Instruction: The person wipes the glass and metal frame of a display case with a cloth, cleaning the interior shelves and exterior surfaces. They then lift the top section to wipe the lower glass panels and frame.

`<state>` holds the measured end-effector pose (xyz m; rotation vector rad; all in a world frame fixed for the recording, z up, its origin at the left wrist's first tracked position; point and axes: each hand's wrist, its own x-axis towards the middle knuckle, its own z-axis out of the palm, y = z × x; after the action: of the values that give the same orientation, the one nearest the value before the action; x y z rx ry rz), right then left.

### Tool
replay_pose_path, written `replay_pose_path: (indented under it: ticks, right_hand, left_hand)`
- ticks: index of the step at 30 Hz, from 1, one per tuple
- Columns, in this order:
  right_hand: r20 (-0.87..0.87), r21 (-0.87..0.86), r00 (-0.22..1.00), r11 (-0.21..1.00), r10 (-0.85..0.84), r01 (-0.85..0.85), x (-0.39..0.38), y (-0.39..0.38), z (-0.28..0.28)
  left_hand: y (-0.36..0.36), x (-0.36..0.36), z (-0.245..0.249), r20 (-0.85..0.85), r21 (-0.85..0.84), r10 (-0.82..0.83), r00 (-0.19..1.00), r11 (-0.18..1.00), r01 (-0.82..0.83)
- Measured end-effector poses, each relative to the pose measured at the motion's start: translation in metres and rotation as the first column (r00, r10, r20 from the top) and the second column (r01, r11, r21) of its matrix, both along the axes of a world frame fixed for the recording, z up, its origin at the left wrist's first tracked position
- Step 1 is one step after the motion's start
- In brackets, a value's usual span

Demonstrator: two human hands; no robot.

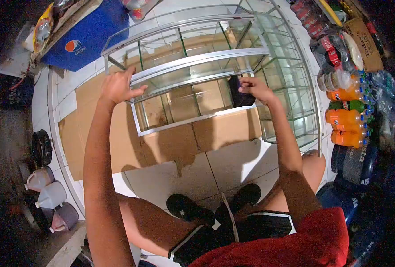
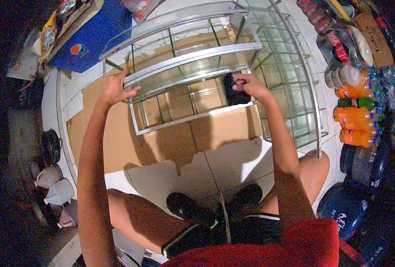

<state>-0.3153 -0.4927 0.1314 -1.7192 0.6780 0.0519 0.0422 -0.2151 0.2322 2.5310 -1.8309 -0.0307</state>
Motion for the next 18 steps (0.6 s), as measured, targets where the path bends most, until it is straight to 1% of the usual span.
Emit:
replay_pose_path:
  ticks: [1,2,3,4,5,6,7,8,9,10,11,12,13,15,16,17,18]
  right_hand:
    - [0.047,0.165,0.991,0.979,-0.128,0.119,-0.004,0.009,0.018]
    - [0.073,0.329,0.962,0.916,-0.265,0.227,-0.007,0.017,0.032]
    - [0.073,0.329,0.959,0.914,-0.274,0.236,-0.006,0.025,0.043]
    - [0.118,0.53,0.929,0.813,-0.352,0.241,-0.001,0.036,0.052]
    - [0.146,0.705,0.888,0.676,-0.435,0.215,0.005,0.044,0.056]
    - [0.135,0.694,0.89,0.682,-0.435,0.229,0.01,0.049,0.05]
    - [0.143,0.702,0.905,0.686,-0.401,0.194,0.019,0.052,0.037]
    - [0.125,0.656,0.92,0.726,-0.371,0.204,0.028,0.06,0.038]
    - [0.146,0.568,0.935,0.801,-0.322,0.188,0.037,0.06,0.012]
    - [0.17,0.063,0.95,0.965,-0.26,0.253,0.044,0.066,0.011]
    - [0.156,-0.46,0.969,0.854,-0.194,0.245,0.049,0.075,0.011]
    - [0.294,-0.607,0.941,0.729,-0.165,0.317,0.05,0.084,0.011]
    - [0.293,-0.603,0.942,0.733,-0.163,0.314,0.052,0.091,0.011]
    - [0.268,-0.605,0.963,0.778,0.0,0.169,0.051,0.102,0.012]
    - [0.237,-0.613,0.969,0.784,0.062,0.1,0.053,0.102,-0.001]
    - [0.238,-0.614,0.969,0.783,0.063,0.1,0.057,0.1,-0.014]
    - [0.146,-0.629,0.973,0.776,0.177,-0.047,0.061,0.096,-0.026]
  left_hand:
    - [0.0,0.001,-0.002,-0.002,0.001,-0.001,1.0,1.0,0.001]
    - [0.0,0.003,-0.003,-0.033,0.005,-0.01,0.999,1.0,0.01]
    - [-0.001,0.005,-0.004,-0.063,0.007,-0.021,0.998,1.0,0.021]
    - [-0.002,0.005,-0.005,-0.062,0.006,-0.032,0.998,0.999,0.032]
    - [-0.001,0.004,-0.005,-0.053,-0.017,-0.039,0.998,0.999,0.038]
    - [-0.001,0.004,-0.005,-0.043,-0.041,-0.047,0.998,0.998,0.045]
    - [0.0,0.004,-0.005,-0.04,-0.041,-0.058,0.997,0.998,0.057]
    - [0.0,0.003,-0.006,-0.015,-0.057,-0.066,0.998,0.996,0.065]
    - [-0.001,0.002,-0.006,0.01,-0.074,-0.07,0.997,0.995,0.071]
    - [-0.002,0.001,-0.005,0.011,-0.071,-0.076,0.997,0.995,0.076]
    - [-0.003,0.0,-0.004,-0.001,-0.047,-0.052,0.999,0.998,0.052]
    - [-0.003,0.0,-0.003,-0.013,-0.02,-0.024,1.0,1.0,0.024]
    - [-0.002,0.003,-0.004,-0.014,-0.015,-0.019,1.0,1.0,0.019]
    - [-0.001,0.005,-0.011,-0.028,-0.066,-0.048,0.998,0.997,0.046]
    - [-0.001,0.005,-0.01,-0.027,-0.068,-0.047,0.999,0.997,0.045]
    - [-0.002,0.005,-0.008,-0.014,-0.042,-0.045,0.999,0.998,0.045]
    - [-0.002,0.004,-0.006,0.001,-0.015,-0.045,0.999,0.999,0.045]
